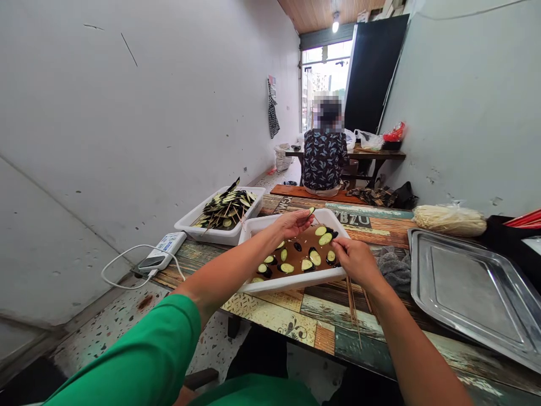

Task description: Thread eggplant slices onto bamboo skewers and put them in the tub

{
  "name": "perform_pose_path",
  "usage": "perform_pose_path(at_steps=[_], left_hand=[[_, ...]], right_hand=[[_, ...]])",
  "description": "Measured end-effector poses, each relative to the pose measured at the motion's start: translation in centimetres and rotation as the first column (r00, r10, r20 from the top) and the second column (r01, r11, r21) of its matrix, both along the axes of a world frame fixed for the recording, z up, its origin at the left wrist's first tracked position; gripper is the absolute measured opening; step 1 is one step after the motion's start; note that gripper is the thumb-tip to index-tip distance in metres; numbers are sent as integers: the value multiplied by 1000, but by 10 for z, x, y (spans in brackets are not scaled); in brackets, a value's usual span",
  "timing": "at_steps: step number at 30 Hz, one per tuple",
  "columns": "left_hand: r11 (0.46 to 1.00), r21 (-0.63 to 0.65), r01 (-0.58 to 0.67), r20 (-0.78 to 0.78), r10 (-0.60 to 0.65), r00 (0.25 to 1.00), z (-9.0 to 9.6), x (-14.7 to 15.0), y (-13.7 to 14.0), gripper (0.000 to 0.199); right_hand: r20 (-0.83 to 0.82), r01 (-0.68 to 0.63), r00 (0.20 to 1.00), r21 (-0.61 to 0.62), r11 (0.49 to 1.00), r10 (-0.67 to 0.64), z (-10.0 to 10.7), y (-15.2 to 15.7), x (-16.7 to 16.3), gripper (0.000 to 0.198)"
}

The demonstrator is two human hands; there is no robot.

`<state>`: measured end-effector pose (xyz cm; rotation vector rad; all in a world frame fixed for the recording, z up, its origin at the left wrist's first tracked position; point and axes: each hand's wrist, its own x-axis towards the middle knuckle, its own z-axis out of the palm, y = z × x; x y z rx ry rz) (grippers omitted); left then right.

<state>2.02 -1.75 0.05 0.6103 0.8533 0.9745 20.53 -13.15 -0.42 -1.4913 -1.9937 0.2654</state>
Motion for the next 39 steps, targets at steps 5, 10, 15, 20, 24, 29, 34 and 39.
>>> perform_pose_path(at_steps=[5, 10, 15, 20, 24, 29, 34, 39], left_hand=[[1000, -2, -7, 47, 7, 999, 2, 0, 0, 7], [999, -27, -24, 32, 25, 999, 6, 1, -3, 9], [1000, 5, -8, 30, 8, 1000, 8, 1, -5, 7], [1000, 2, -10, 52, 10, 999, 9, 1, -4, 11], [1000, -12, -21, 69, 22, 997, 10, 1, -5, 12], [999, -15, -34, 91, 35, 995, 9, 2, -5, 12], [999, -18, -36, 80, 37, 996, 9, 2, -5, 11], [1000, 24, -17, 61, 16, 998, 7, 3, -4, 10]], right_hand=[[-29, -4, 1000, 39, 999, 5, -1, 0, 0, 35], [-21, -2, 1000, 41, 999, 3, -2, 1, 1, 34], [-23, -7, 1000, 13, 1000, 7, -1, 1, 2, 35], [-56, -5, 998, 23, 1000, 6, -3, 1, 3, 35], [-68, -16, 998, 46, 999, 19, -3, 1, 3, 33], [-91, -23, 996, 51, 998, 27, -2, 2, 3, 33], [-109, -13, 994, 50, 999, 19, -3, 3, 3, 32], [-97, -25, 995, 61, 998, 31, -3, 2, 4, 31]])
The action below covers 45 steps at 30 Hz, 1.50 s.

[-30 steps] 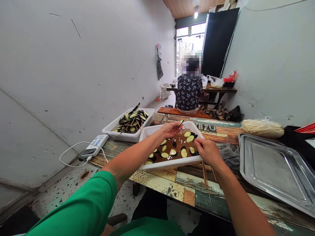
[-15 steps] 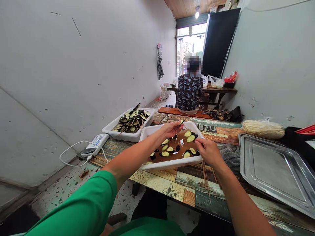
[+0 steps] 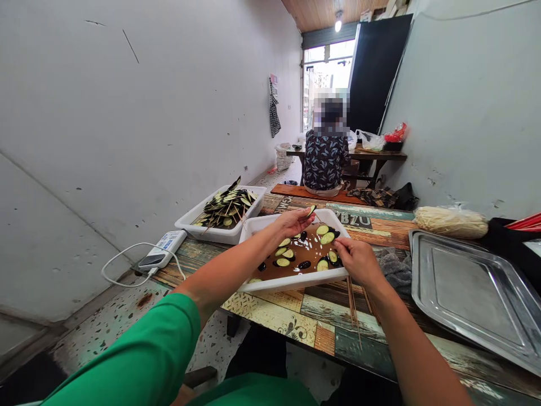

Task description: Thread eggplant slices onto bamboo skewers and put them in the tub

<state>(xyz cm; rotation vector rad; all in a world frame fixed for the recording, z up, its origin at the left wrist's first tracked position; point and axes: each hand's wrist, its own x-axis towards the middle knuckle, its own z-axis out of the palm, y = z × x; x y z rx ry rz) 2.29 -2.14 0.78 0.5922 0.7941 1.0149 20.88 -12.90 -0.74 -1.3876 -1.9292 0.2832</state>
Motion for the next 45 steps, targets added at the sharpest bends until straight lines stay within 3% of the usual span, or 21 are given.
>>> perform_pose_path(at_steps=[8, 16, 21, 23, 25, 27, 29, 30, 32, 34, 36, 40, 45], left_hand=[[997, 66, 31, -98, -25, 995, 1, 2, -1, 4], [972, 138, 191, -230, -156, 961, -2, 12, -15, 12], [948, 229, 221, -248, -162, 955, -6, 12, -12, 9], [947, 279, 158, -299, -71, 952, -9, 7, -6, 6], [918, 390, 77, -459, 121, 880, -16, 1, 0, 4], [867, 493, 74, -622, 291, 727, -23, -4, 5, 9], [850, 509, 136, -703, 319, 636, -28, -6, 6, 12], [861, 482, 163, -708, 273, 651, -29, -5, 6, 10], [891, 386, 238, -632, 67, 772, -26, -2, 3, 9], [887, 319, 334, -441, -173, 881, -20, 3, -2, 25], [866, 331, 374, -266, -294, 918, -14, 7, -7, 34], [889, 356, 289, -119, -264, 957, -9, 12, -15, 31], [949, 247, 197, 15, -207, 978, -4, 14, -17, 17]], right_hand=[[31, -18, 999, 0, 1000, 18, 3, -4, 0, 32], [72, 40, 997, 14, 999, -41, 0, 0, 1, 33], [-45, 49, 998, 39, 998, -47, 0, 3, 2, 33], [-97, 61, 994, 44, 997, -56, 1, 4, 4, 33], [-148, 80, 986, 40, 996, -73, 1, 5, 6, 33], [-191, 90, 978, 37, 995, -81, 0, 5, 7, 33], [-211, 95, 974, 47, 994, -83, 0, 5, 8, 34], [-213, 99, 973, 56, 994, -85, 0, 5, 8, 34], [-203, 101, 976, 82, 992, -83, 1, 4, 7, 33], [-184, 96, 980, 115, 989, -74, 1, 4, 6, 31], [-164, 82, 985, 138, 987, -59, 1, 4, 5, 31], [-120, 46, 992, 147, 988, -29, 0, 5, 3, 32], [-87, 24, 996, 138, 990, -12, -4, 7, 2, 33]])
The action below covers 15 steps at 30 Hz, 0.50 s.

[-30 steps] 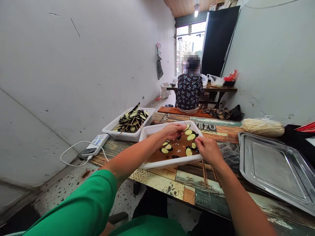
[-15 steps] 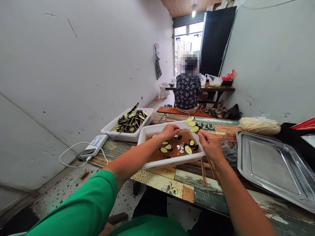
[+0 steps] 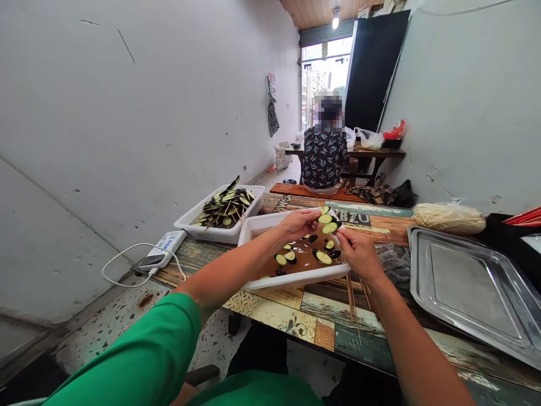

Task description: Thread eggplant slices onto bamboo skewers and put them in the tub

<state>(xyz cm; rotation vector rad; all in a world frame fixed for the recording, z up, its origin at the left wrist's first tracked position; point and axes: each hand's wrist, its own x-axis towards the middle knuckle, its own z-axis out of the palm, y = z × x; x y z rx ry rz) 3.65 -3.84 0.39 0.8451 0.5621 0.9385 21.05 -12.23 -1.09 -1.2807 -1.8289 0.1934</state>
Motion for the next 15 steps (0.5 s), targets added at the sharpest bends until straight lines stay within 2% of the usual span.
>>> perform_pose_path(at_steps=[5, 15], left_hand=[[991, -130, -31, 37, 36, 999, 8, -1, 2, 7], [957, -278, -79, 56, 98, 994, 13, -3, 4, 18]], right_hand=[[10, 4, 1000, -4, 1000, -4, -1, -1, -1, 35], [20, -29, 999, -54, 998, 30, 3, -5, -2, 32]])
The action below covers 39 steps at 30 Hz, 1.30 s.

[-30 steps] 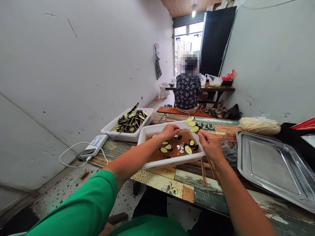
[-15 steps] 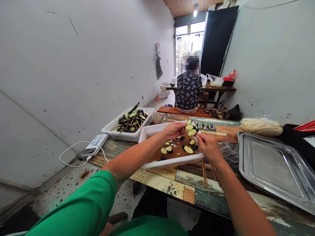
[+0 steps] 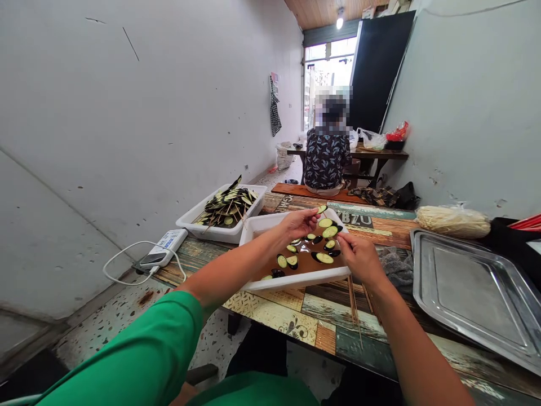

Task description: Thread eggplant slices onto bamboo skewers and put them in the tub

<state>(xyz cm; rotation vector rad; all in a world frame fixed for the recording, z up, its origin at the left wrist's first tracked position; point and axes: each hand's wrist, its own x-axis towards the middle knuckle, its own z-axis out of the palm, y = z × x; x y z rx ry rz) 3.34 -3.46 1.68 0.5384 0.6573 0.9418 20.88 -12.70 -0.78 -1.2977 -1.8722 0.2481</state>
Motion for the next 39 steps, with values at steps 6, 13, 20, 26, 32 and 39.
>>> perform_pose_path(at_steps=[6, 13, 20, 26, 32, 39], left_hand=[[994, -65, -93, 36, 96, 995, 2, -15, 13, 16], [999, -48, -27, 21, 28, 999, 1, -16, 12, 15], [999, -32, -37, 20, 37, 999, 2, -14, 10, 17], [999, -31, -16, 46, 17, 999, 2, -15, 10, 16], [999, -44, 12, 68, -9, 998, 0, -15, 10, 14], [999, -26, 34, 66, -33, 997, -1, -15, 11, 16]], right_hand=[[-17, -36, 999, -30, 999, 36, 6, -5, 2, 31], [-6, -7, 1000, -26, 1000, 7, 5, -6, -1, 30], [-11, -4, 1000, -26, 1000, 4, 3, -5, -1, 31], [-21, 0, 1000, -44, 999, -1, 5, -6, -3, 30], [-27, 1, 1000, -39, 999, -2, 4, -5, -3, 30], [-23, -2, 1000, -51, 999, 0, 7, -7, -4, 32]])
